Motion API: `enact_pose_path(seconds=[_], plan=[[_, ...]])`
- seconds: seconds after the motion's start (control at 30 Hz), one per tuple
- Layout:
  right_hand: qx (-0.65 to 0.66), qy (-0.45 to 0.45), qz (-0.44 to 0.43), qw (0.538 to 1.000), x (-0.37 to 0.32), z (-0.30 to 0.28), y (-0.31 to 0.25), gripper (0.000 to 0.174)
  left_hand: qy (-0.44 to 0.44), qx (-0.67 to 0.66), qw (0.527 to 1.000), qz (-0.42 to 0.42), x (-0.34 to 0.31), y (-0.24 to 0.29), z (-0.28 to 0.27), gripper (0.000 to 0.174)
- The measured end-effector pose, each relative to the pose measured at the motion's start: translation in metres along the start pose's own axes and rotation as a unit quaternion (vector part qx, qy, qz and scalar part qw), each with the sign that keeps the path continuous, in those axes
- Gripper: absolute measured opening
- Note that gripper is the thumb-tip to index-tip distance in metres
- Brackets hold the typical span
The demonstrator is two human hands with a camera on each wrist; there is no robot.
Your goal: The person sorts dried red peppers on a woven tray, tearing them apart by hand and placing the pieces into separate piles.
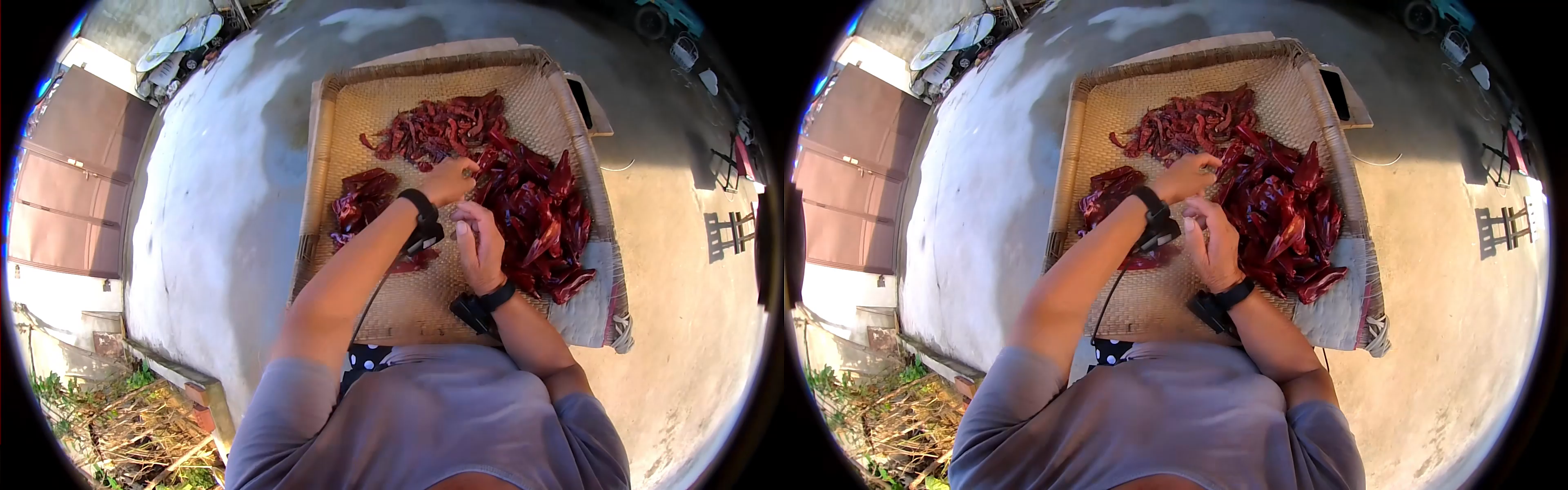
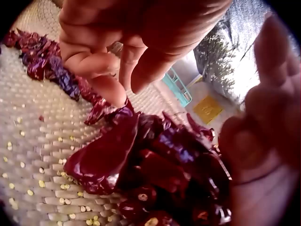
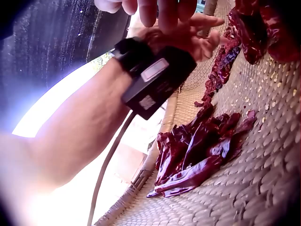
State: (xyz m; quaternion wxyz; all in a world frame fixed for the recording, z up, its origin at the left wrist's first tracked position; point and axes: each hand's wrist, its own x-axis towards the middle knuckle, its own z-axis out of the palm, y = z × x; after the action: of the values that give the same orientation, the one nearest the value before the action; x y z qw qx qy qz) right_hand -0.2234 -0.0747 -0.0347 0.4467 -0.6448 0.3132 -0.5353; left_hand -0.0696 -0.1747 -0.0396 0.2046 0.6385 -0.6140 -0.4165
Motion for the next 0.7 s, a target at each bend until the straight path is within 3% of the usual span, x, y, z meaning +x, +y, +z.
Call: enact_pose_path(seconds=[0.13,0.23,0.43,0.53,0.63,0.7], plan=[[0.015,0.004,0.021,1.000,0.003,-0.002,-0.002,0.027,0.028,0.070,0.990,0.118,0.029,-0.035,0.025,0.037],[0.023,0.010,0.033,0.999,0.002,-0.004,0.003,0.027,0.026,0.085,0.983,0.160,0.028,-0.043,0.025,0.041],[-0.026,0.083,-0.036,0.996,0.008,-0.001,0.002,0.033,0.014,-0.017,0.994,0.104,-0.032,-0.011,-0.012,0.025],[-0.028,0.115,-0.025,0.993,0.016,0.002,-0.010,0.035,-0.009,0.023,0.997,0.072,-0.087,0.012,-0.034,0.018],[-0.135,-0.021,-0.045,0.990,0.016,-0.005,0.006,0.028,-0.020,0.026,0.999,0.037,-0.132,0.012,-0.043,0.018],[-0.085,-0.068,0.012,0.994,0.008,0.003,0.015,0.018,-0.013,0.001,0.999,0.034,-0.156,-0.004,-0.042,0.019]])
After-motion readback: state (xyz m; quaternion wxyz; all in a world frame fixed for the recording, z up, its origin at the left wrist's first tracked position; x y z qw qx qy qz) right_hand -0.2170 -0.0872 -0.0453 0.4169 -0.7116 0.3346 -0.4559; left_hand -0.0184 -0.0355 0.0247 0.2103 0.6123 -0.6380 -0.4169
